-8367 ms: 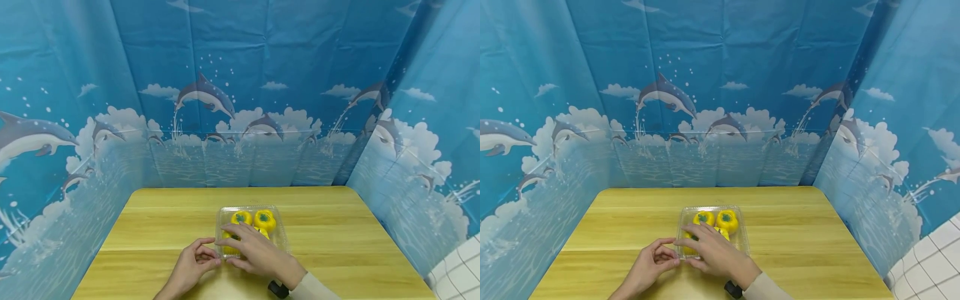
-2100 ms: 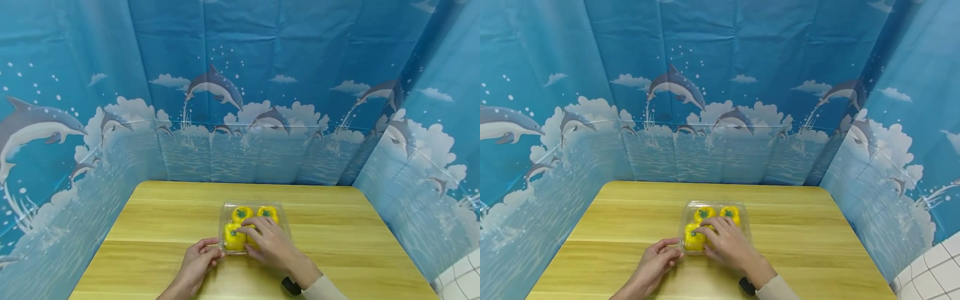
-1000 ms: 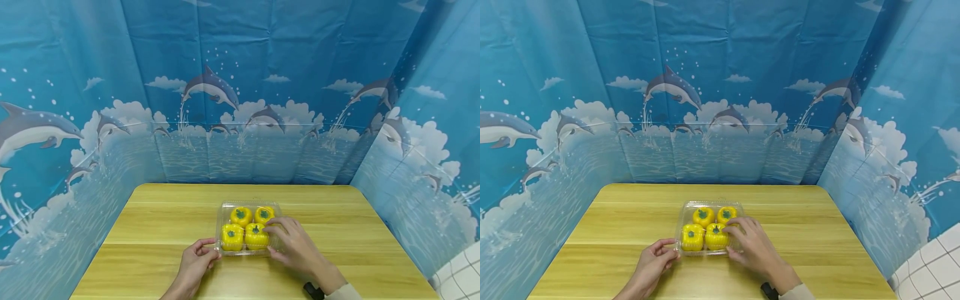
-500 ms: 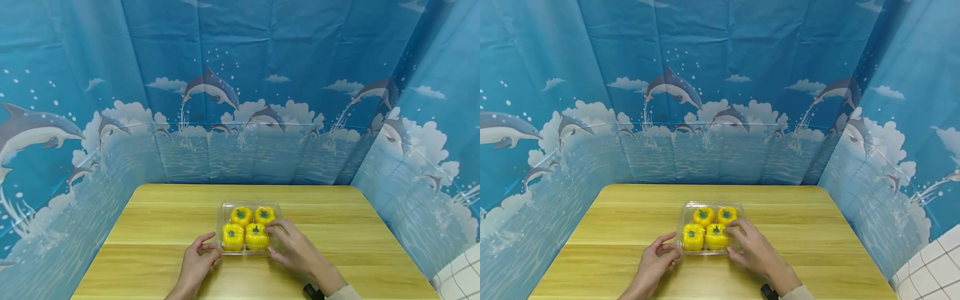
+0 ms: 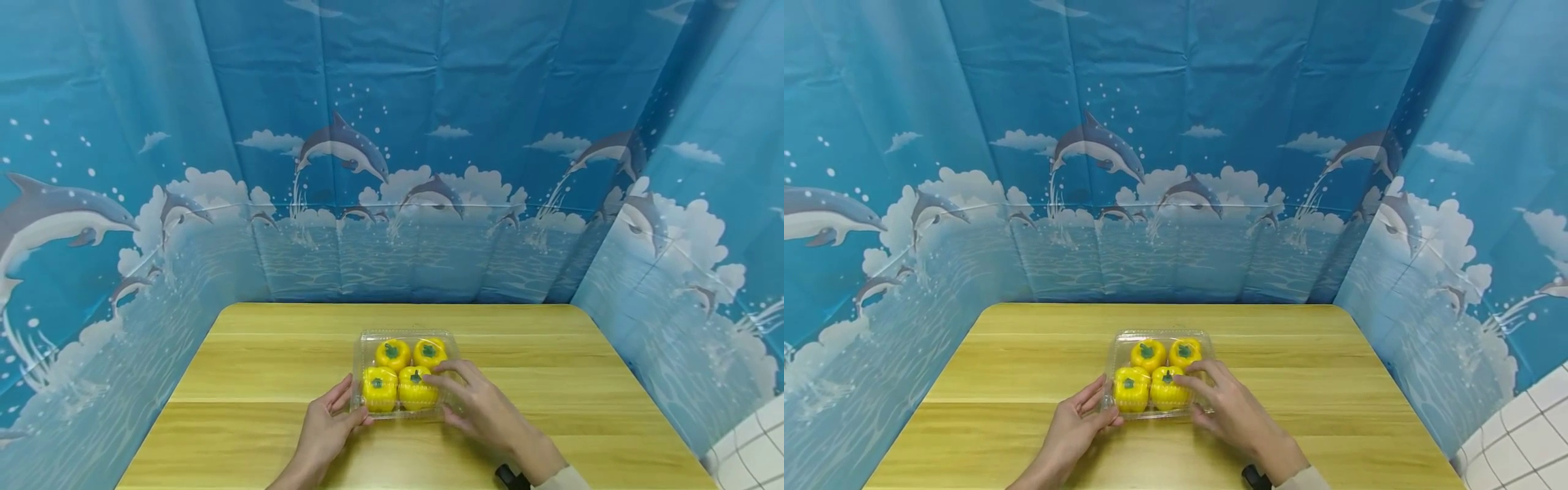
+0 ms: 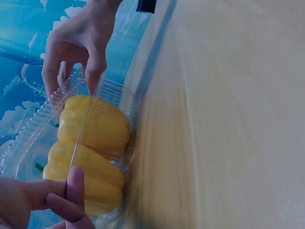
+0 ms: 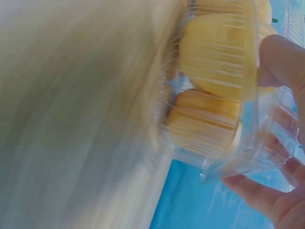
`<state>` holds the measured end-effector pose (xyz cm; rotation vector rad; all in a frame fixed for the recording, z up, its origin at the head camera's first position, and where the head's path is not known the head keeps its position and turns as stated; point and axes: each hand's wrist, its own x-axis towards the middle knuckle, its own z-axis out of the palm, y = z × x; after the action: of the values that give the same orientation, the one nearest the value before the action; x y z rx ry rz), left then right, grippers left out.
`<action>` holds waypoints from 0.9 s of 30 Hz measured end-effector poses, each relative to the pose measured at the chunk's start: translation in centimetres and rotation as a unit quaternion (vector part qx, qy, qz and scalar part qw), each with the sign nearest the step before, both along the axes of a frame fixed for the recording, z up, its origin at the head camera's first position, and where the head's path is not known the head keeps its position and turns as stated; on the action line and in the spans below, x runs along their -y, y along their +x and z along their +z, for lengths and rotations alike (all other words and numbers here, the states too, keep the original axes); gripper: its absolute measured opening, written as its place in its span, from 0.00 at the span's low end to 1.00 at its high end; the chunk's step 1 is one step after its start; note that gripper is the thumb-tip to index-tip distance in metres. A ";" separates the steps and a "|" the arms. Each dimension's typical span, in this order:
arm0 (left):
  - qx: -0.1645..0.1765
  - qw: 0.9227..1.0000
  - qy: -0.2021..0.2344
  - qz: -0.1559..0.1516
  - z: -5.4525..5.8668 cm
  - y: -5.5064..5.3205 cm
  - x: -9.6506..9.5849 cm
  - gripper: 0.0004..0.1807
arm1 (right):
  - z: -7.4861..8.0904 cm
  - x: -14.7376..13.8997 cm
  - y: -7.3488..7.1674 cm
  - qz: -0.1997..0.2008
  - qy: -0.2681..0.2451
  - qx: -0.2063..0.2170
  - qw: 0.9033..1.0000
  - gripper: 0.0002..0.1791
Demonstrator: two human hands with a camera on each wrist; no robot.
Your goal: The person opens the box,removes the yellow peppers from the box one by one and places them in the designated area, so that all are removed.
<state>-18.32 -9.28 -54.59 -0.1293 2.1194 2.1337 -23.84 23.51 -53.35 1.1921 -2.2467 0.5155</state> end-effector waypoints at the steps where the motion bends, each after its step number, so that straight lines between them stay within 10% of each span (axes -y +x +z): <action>1: -0.001 1.000 -0.002 -0.001 0.1 0.0 0.0 0.48 | 0.1 0.0 0.0 0.003 0.001 0.002 1.000 0.42; 16: -0.007 1.000 -0.007 -0.006 0.0 -0.1 0.3 0.50 | 2.7 -0.5 -1.7 0.049 -0.007 0.065 0.997 0.41; 27: -0.012 1.000 -0.011 -0.012 -0.3 -0.2 0.9 0.51 | 5.0 -3.0 -2.8 0.049 -0.082 0.033 0.995 0.39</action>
<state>-18.54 -10.22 -54.90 -0.0803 2.1454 2.1100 -26.59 26.52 -48.38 1.2200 -2.1615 0.7717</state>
